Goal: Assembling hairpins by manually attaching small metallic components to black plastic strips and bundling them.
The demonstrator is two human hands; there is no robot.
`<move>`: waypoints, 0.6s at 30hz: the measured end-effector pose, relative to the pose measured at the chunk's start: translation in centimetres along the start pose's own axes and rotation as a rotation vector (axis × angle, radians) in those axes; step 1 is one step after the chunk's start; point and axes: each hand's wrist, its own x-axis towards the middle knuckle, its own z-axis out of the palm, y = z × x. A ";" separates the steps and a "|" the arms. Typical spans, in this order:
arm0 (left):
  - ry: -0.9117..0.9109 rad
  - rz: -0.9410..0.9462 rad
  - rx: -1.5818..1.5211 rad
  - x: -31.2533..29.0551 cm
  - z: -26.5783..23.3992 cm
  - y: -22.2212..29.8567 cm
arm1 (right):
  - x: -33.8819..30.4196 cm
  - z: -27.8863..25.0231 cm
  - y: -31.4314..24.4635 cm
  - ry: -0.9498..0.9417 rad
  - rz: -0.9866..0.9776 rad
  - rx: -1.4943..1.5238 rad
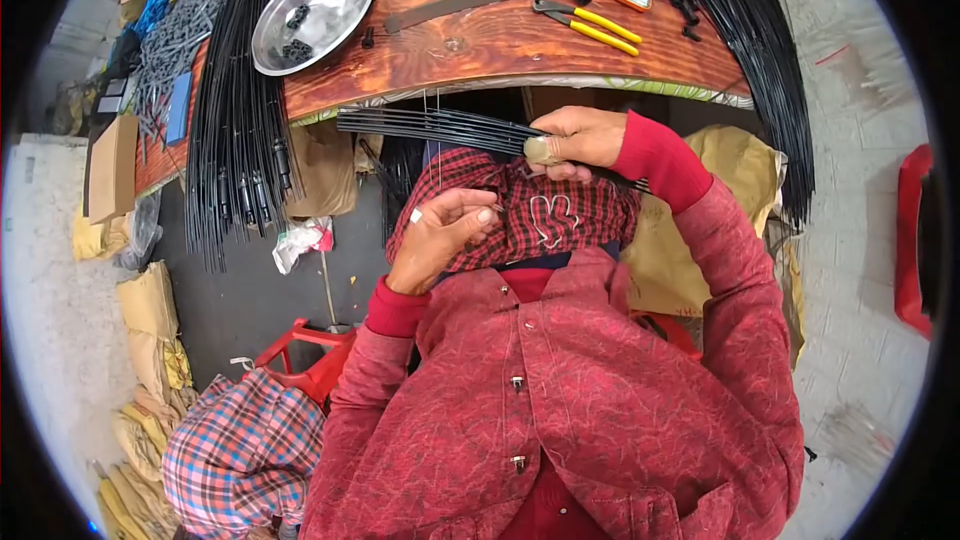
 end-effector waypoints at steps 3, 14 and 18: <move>-0.030 0.007 -0.083 0.0 1.6 -0.7 | -0.3 0.6 0.2 0.033 -0.025 0.018; -0.038 0.414 -0.959 1.5 2.3 -1.6 | 1.2 0.6 3.9 -0.032 -0.044 0.112; -0.003 0.505 -0.894 2.3 3.0 1.7 | 1.3 1.0 3.3 -0.015 -0.046 0.085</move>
